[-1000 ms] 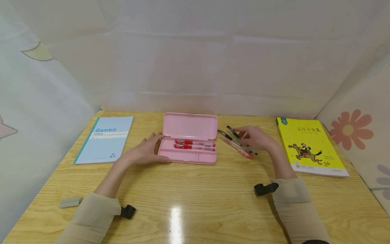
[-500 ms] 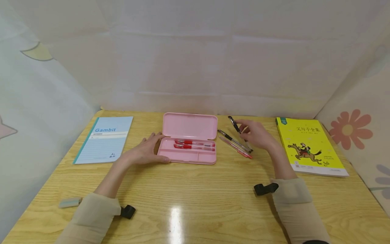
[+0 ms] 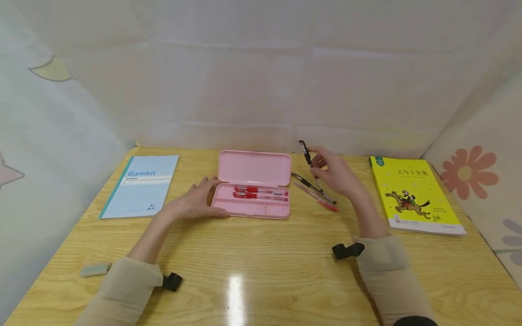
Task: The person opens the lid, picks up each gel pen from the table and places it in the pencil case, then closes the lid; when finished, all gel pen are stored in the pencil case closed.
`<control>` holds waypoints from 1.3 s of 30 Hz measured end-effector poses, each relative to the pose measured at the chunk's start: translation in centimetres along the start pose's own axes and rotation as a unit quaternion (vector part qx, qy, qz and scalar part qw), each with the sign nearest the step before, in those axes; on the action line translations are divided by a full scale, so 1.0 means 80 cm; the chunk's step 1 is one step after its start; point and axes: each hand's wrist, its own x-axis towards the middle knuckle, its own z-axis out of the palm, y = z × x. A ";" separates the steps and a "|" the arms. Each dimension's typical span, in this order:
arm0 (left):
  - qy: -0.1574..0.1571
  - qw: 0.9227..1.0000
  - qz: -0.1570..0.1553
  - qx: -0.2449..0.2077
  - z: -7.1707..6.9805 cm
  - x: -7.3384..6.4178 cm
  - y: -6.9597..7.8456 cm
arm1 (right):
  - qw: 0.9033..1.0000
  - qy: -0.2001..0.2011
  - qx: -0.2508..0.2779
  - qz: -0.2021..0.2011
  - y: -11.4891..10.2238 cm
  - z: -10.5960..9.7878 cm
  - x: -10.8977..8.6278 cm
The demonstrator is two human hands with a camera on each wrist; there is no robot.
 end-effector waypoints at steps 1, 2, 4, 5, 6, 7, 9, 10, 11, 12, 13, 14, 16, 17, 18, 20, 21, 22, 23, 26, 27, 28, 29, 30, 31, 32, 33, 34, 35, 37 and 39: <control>0.000 1.000 0.000 0.000 0.000 0.000 0.000 | 1.000 0.006 0.005 -0.003 -0.004 0.001 0.002; 0.001 1.000 -0.001 0.000 0.000 0.000 0.000 | 1.000 0.012 0.008 -0.008 -0.009 0.002 0.005; 0.002 1.000 -0.001 0.000 0.001 0.000 0.000 | 1.000 0.019 0.017 -0.017 -0.017 0.005 0.010; 0.003 1.000 -0.001 0.001 0.001 0.000 -0.001 | 0.999 0.021 0.022 -0.021 -0.022 0.007 0.013; 0.003 1.000 -0.001 0.001 0.001 0.001 -0.001 | 0.999 0.021 0.026 -0.026 -0.027 0.009 0.015; 0.003 1.000 -0.001 0.001 0.001 0.001 -0.001 | 0.999 0.021 0.032 -0.032 -0.031 0.010 0.018; 0.003 1.000 -0.001 0.002 0.002 0.001 -0.001 | 0.998 0.019 0.041 -0.043 -0.041 0.014 0.022; 0.002 1.000 -0.002 0.003 0.002 0.001 -0.001 | 0.997 0.018 0.047 -0.050 -0.046 0.016 0.024; 0.002 1.000 -0.002 0.003 0.002 0.002 -0.001 | 0.997 0.017 0.050 -0.057 -0.051 0.018 0.026; 0.001 1.000 -0.001 0.003 0.002 0.002 -0.001 | 0.997 0.017 0.050 -0.064 -0.056 0.021 0.029; 0.001 1.000 -0.001 0.003 0.002 0.002 -0.001 | 0.996 0.017 0.054 -0.070 -0.061 0.023 0.031; 0.001 1.000 0.000 0.002 0.002 0.002 -0.001 | 0.995 0.017 0.056 -0.076 -0.065 0.025 0.033; 0.001 1.000 0.000 0.001 0.002 0.003 -0.001 | 0.994 0.015 0.063 -0.085 -0.076 0.030 0.038; 0.001 1.000 0.000 0.000 0.002 0.003 -0.001 | 0.994 0.013 0.065 -0.087 -0.081 0.032 0.040; 0.001 1.000 0.001 0.000 0.002 0.003 -0.002 | 0.993 0.010 0.070 -0.089 -0.086 0.035 0.043; 0.001 1.000 0.002 -0.001 0.002 0.003 -0.002 | 0.993 0.003 0.078 -0.093 -0.094 0.040 0.047; 0.002 1.000 0.002 -0.001 0.003 0.003 -0.002 | 0.992 0.000 0.078 -0.095 -0.098 0.044 0.050; 0.002 1.000 0.001 0.000 0.003 0.003 -0.003 | 0.992 -0.003 0.082 -0.097 -0.100 0.047 0.051; 0.003 1.000 0.001 0.000 0.003 0.003 -0.003 | 0.992 -0.008 0.082 -0.100 -0.102 0.050 0.053; 0.002 1.000 -0.003 0.000 0.003 0.004 -0.002 | 0.991 -0.020 0.072 -0.114 -0.103 0.060 0.057; 0.001 1.000 -0.004 0.001 0.003 0.004 -0.002 | 0.990 -0.025 0.067 -0.119 -0.103 0.062 0.057; 0.001 1.000 -0.006 0.002 0.004 0.004 -0.001 | 0.990 -0.029 0.064 -0.125 -0.101 0.065 0.058; 0.000 1.000 -0.006 0.003 0.004 0.004 -0.001 | 0.990 -0.034 0.057 -0.128 -0.099 0.068 0.059; -0.001 1.000 -0.006 0.005 0.004 0.004 -0.001 | 0.990 -0.037 0.051 -0.130 -0.097 0.071 0.059; -0.001 1.000 -0.006 0.006 0.004 0.004 -0.001 | 0.989 -0.040 0.047 -0.132 -0.096 0.072 0.059; -0.001 1.000 -0.007 0.007 0.004 0.004 -0.001 | 0.990 -0.043 0.041 -0.131 -0.095 0.074 0.059; 0.000 1.000 -0.007 0.008 0.004 0.004 -0.001 | 0.990 -0.047 0.037 -0.130 -0.095 0.075 0.059; 0.000 1.000 -0.008 0.008 0.003 0.004 0.000 | 0.990 -0.051 0.035 -0.128 -0.094 0.077 0.058; 0.001 1.000 -0.008 0.008 0.003 0.003 0.000 | 0.990 -0.054 0.031 -0.126 -0.095 0.078 0.058; 0.002 1.000 -0.009 0.007 0.002 0.002 0.000 | 0.989 -0.063 0.027 -0.130 -0.096 0.080 0.059; 0.002 1.000 -0.010 0.008 0.002 0.002 0.000 | 0.988 -0.071 0.024 -0.132 -0.096 0.084 0.060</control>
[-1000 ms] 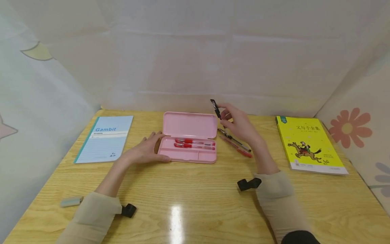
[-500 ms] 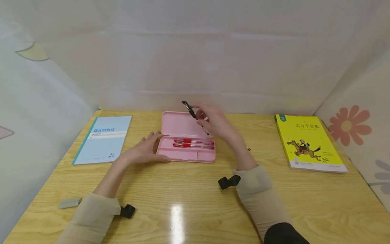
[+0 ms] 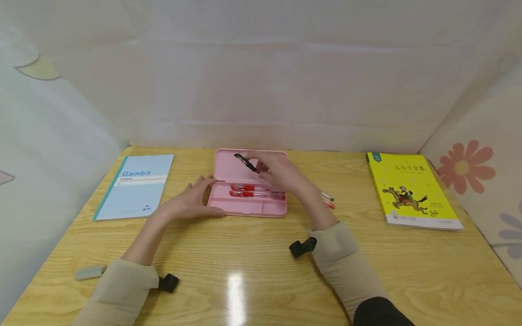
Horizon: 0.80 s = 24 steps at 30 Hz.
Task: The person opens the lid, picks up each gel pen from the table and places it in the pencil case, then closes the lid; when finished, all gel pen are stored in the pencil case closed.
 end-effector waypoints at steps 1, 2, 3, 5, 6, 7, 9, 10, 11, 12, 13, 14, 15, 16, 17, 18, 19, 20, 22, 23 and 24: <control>0.000 1.000 -0.001 0.000 0.000 0.000 0.000 | 1.000 -0.003 -0.001 -0.003 0.000 0.002 0.001; 0.000 1.000 -0.001 0.001 0.000 -0.001 -0.001 | 1.000 -0.007 -0.006 -0.002 0.000 0.003 0.002; -0.001 1.000 -0.001 0.002 0.000 -0.001 -0.001 | 1.000 -0.012 -0.011 -0.001 -0.001 0.005 0.002; 0.000 1.000 -0.001 0.003 0.000 -0.001 -0.002 | 1.000 -0.022 -0.020 0.005 -0.002 0.008 0.002; 0.000 1.000 -0.001 0.003 0.000 -0.001 -0.002 | 0.999 -0.027 -0.025 0.008 -0.002 0.009 0.002; 0.000 1.000 0.000 0.003 0.000 -0.001 -0.002 | 0.999 -0.030 -0.031 0.011 -0.002 0.010 0.002; 0.001 1.000 0.001 0.004 0.000 -0.001 -0.002 | 0.998 -0.037 -0.038 0.016 -0.003 0.012 0.002; 0.001 1.000 0.002 0.004 0.000 -0.001 -0.002 | 0.998 -0.040 -0.041 0.019 -0.004 0.013 0.001; 0.001 1.000 0.002 0.004 0.000 -0.001 -0.002 | 0.998 -0.042 -0.045 0.022 -0.004 0.015 0.001; 0.001 1.000 0.002 0.004 0.000 -0.001 -0.002 | 0.997 -0.044 -0.050 0.025 -0.004 0.016 0.001; 0.001 1.000 0.003 0.004 0.000 -0.001 -0.002 | 0.997 -0.046 -0.055 0.027 -0.004 0.017 0.001; 0.001 1.000 0.004 0.003 0.000 -0.001 -0.002 | 0.997 -0.049 -0.061 0.029 -0.005 0.018 0.001; 0.001 1.000 0.005 0.003 0.000 0.000 -0.002 | 0.996 -0.053 -0.067 0.030 -0.005 0.019 0.001; 0.001 1.000 0.005 0.003 0.001 0.000 -0.002 | 0.995 -0.055 -0.076 0.028 -0.006 0.020 0.001; 0.001 1.000 0.006 0.003 0.000 0.000 -0.002 | 0.994 -0.059 -0.083 0.028 -0.006 0.022 0.002; 0.001 1.000 0.006 0.003 0.000 0.000 -0.002 | 0.993 -0.063 -0.092 0.027 -0.006 0.023 0.002; 0.001 1.000 0.007 0.003 0.000 0.000 -0.002 | 0.992 -0.065 -0.100 0.027 -0.007 0.024 0.002; 0.001 1.000 0.007 0.003 0.000 0.000 -0.003 | 0.991 -0.068 -0.109 0.027 -0.007 0.025 0.003; 0.002 1.000 0.008 0.004 0.000 0.001 -0.003 | 0.990 -0.072 -0.121 0.029 -0.008 0.027 0.003; 0.002 1.000 0.008 0.004 0.000 0.001 -0.003 | 0.989 -0.073 -0.127 0.032 -0.008 0.027 0.003; 0.002 1.000 0.009 0.005 0.000 0.001 -0.003 | 0.988 -0.074 -0.133 0.033 -0.009 0.028 0.002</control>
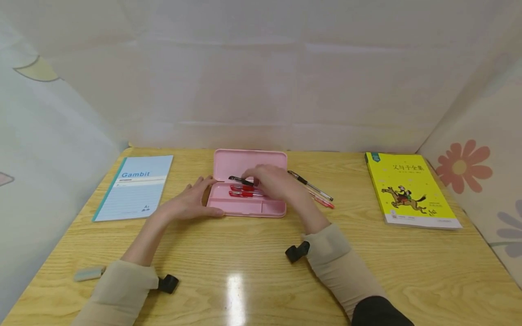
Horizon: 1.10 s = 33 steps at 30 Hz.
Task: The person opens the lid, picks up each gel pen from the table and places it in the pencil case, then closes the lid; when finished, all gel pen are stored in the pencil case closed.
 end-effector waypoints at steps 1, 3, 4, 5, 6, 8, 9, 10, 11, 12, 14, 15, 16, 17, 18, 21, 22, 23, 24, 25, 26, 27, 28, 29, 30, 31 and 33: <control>0.000 1.000 0.001 0.001 0.000 0.000 0.000 | 1.000 0.000 -0.003 0.001 -0.001 0.000 0.000; 0.000 1.000 0.001 0.003 0.000 0.000 0.000 | 1.000 -0.001 -0.008 0.003 -0.001 0.001 -0.001; 0.000 1.000 0.001 0.003 0.000 0.000 0.000 | 1.000 -0.002 -0.010 0.003 -0.002 0.001 -0.001; 0.000 1.000 0.000 0.002 0.000 0.000 0.000 | 1.000 -0.002 -0.014 0.002 -0.002 0.002 -0.001; 0.000 1.000 -0.001 0.002 0.000 0.000 0.000 | 1.000 -0.002 -0.016 0.002 -0.003 0.002 -0.001; -0.001 1.000 -0.003 0.000 0.000 0.000 0.000 | 1.000 -0.003 -0.019 0.002 -0.003 0.003 -0.001; -0.002 1.000 -0.004 0.000 0.000 0.000 0.000 | 1.000 -0.003 -0.022 0.001 -0.003 0.004 -0.001; -0.003 1.000 -0.005 -0.001 0.000 0.000 0.000 | 1.000 -0.004 -0.025 0.001 -0.003 0.004 0.000; -0.003 1.000 -0.005 -0.001 0.000 0.000 0.000 | 1.000 -0.003 -0.028 0.001 -0.003 0.005 0.000; -0.003 1.000 -0.005 -0.001 0.000 0.000 0.000 | 1.000 -0.004 -0.028 0.001 -0.003 0.006 0.000; -0.002 1.000 -0.003 -0.001 -0.001 -0.001 0.001 | 0.999 -0.003 -0.033 -0.002 -0.002 0.007 0.001; -0.001 1.000 -0.001 -0.001 -0.001 -0.001 0.001 | 0.999 -0.003 -0.035 -0.004 -0.002 0.008 0.001; 0.000 1.000 0.001 -0.001 -0.001 -0.001 0.001 | 0.999 -0.003 -0.036 -0.006 -0.001 0.009 0.001; 0.000 1.000 0.001 -0.001 -0.001 -0.001 0.001 | 0.999 -0.002 -0.039 -0.008 -0.001 0.010 0.002; 0.000 1.000 0.002 -0.002 -0.001 -0.001 0.002 | 0.999 -0.002 -0.042 -0.010 -0.001 0.011 0.002; -0.001 1.000 0.001 -0.002 -0.001 -0.002 0.002 | 0.999 -0.002 -0.048 -0.013 0.000 0.012 0.003; -0.002 1.000 0.000 -0.002 -0.001 -0.002 0.002 | 0.999 -0.003 -0.050 -0.013 0.000 0.012 0.003; -0.002 1.000 -0.001 -0.002 -0.001 -0.002 0.002 | 0.999 -0.004 -0.050 -0.012 -0.001 0.012 0.003; -0.003 1.000 0.000 -0.002 -0.001 -0.002 0.002 | 0.999 -0.005 -0.050 -0.012 -0.001 0.012 0.003; -0.003 1.000 0.000 -0.001 -0.001 -0.002 0.002 | 0.999 -0.006 -0.049 -0.011 -0.001 0.012 0.003; -0.002 1.000 0.000 -0.001 -0.001 -0.002 0.002 | 0.999 -0.006 -0.047 -0.009 -0.002 0.011 0.003; -0.003 1.000 0.000 -0.001 -0.001 -0.002 0.002 | 0.999 -0.006 -0.045 -0.005 -0.003 0.010 0.003; -0.003 1.000 0.000 -0.002 -0.001 -0.002 0.002 | 0.999 -0.005 -0.043 -0.001 -0.003 0.009 0.002; -0.003 1.000 0.000 -0.002 -0.001 -0.001 0.001 | 0.999 -0.002 -0.040 0.002 -0.003 0.007 0.001; -0.003 1.000 0.000 -0.002 -0.001 -0.001 0.001 | 0.999 0.002 -0.035 0.004 -0.003 0.005 0.000; -0.002 1.000 0.000 -0.002 -0.001 -0.001 0.001 | 1.000 0.006 -0.027 0.002 -0.001 0.002 0.000; -0.002 1.000 0.002 -0.005 -0.001 0.000 0.001 | 1.000 0.023 0.000 -0.002 0.005 -0.004 -0.004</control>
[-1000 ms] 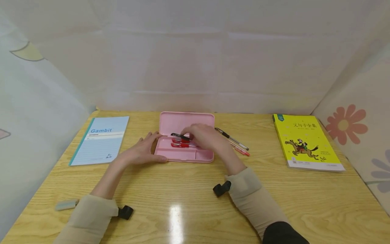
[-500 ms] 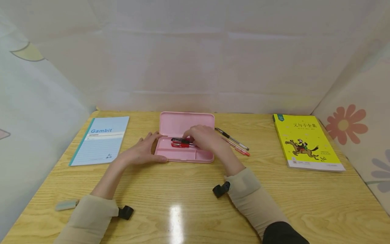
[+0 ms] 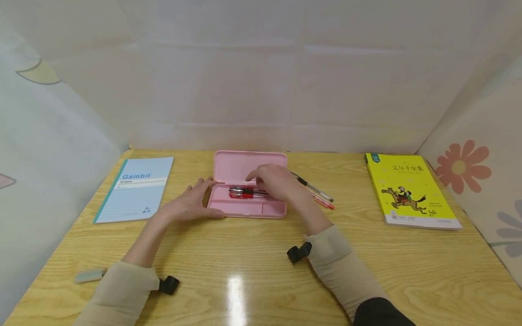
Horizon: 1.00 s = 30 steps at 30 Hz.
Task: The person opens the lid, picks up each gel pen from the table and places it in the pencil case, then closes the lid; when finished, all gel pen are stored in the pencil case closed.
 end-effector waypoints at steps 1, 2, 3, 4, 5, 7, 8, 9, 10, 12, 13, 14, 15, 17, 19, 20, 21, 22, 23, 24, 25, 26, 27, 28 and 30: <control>0.001 1.000 0.002 -0.001 0.001 0.000 0.000 | 1.000 0.009 0.015 -0.004 0.004 -0.003 -0.002; 0.001 1.000 0.003 -0.003 0.001 0.001 0.000 | 0.999 0.017 0.029 -0.008 0.009 -0.007 -0.005; 0.002 1.000 0.005 -0.004 0.002 0.001 0.000 | 0.999 0.025 0.046 -0.008 0.015 -0.010 -0.009; 0.002 1.000 0.006 -0.005 0.003 0.001 0.001 | 0.998 0.033 0.062 -0.006 0.020 -0.014 -0.013; 0.003 1.000 0.006 -0.006 0.003 0.001 0.001 | 0.996 0.041 0.076 0.000 0.025 -0.017 -0.018; 0.003 1.000 0.008 -0.007 0.005 0.002 0.001 | 0.994 0.052 0.095 0.019 0.034 -0.026 -0.029; 0.002 1.000 0.007 -0.008 0.005 0.001 0.001 | 0.993 0.056 0.103 0.030 0.037 -0.030 -0.035; 0.002 1.000 0.006 -0.008 0.005 0.001 0.001 | 0.991 0.061 0.109 0.040 0.041 -0.034 -0.041; 0.002 1.000 0.006 -0.008 0.004 0.000 0.001 | 0.990 0.066 0.114 0.048 0.045 -0.039 -0.047; 0.003 1.000 0.005 -0.008 0.003 -0.001 0.000 | 0.988 0.077 0.123 0.060 0.053 -0.046 -0.058; 0.004 1.000 0.004 -0.008 0.003 -0.001 0.001 | 0.987 0.082 0.126 0.063 0.058 -0.049 -0.063; 0.005 1.000 0.004 -0.007 0.002 -0.002 0.001 | 0.985 0.087 0.131 0.067 0.063 -0.051 -0.068; 0.006 1.000 0.005 -0.005 0.001 -0.002 0.001 | 0.984 0.091 0.134 0.070 0.068 -0.052 -0.072; 0.006 1.000 0.005 -0.002 0.000 -0.002 0.001 | 0.983 0.095 0.138 0.075 0.079 -0.053 -0.080; 0.006 1.000 0.005 0.000 0.000 -0.002 0.001 | 0.984 0.090 0.133 0.081 0.091 -0.051 -0.088; 0.005 1.000 0.005 0.001 0.000 -0.002 0.001 | 0.984 0.088 0.132 0.081 0.096 -0.050 -0.092; 0.006 1.000 0.006 0.002 0.000 -0.002 0.000 | 0.985 0.085 0.128 0.083 0.101 -0.049 -0.096; 0.006 1.000 0.007 0.002 0.000 -0.002 0.000 | 0.985 0.082 0.127 0.085 0.107 -0.048 -0.099; 0.006 1.000 0.010 0.001 0.000 -0.001 0.000 | 0.985 0.080 0.126 0.086 0.112 -0.048 -0.103; 0.007 1.000 0.011 0.001 0.001 -0.001 0.000 | 0.985 0.078 0.123 0.088 0.116 -0.047 -0.105; 0.007 1.000 0.012 0.000 0.001 -0.001 0.000 | 0.986 0.078 0.122 0.088 0.120 -0.047 -0.108; 0.007 1.000 0.011 0.000 0.001 -0.001 -0.001 | 0.985 0.078 0.121 0.091 0.124 -0.047 -0.110; 0.007 1.000 0.011 0.000 0.001 -0.001 -0.001 | 0.985 0.078 0.121 0.094 0.127 -0.047 -0.111; 0.006 1.000 0.009 -0.001 0.001 -0.001 -0.001 | 0.985 0.077 0.122 0.097 0.130 -0.047 -0.112; 0.005 1.000 0.006 -0.002 0.001 -0.001 -0.001 | 0.985 0.074 0.121 0.101 0.134 -0.047 -0.114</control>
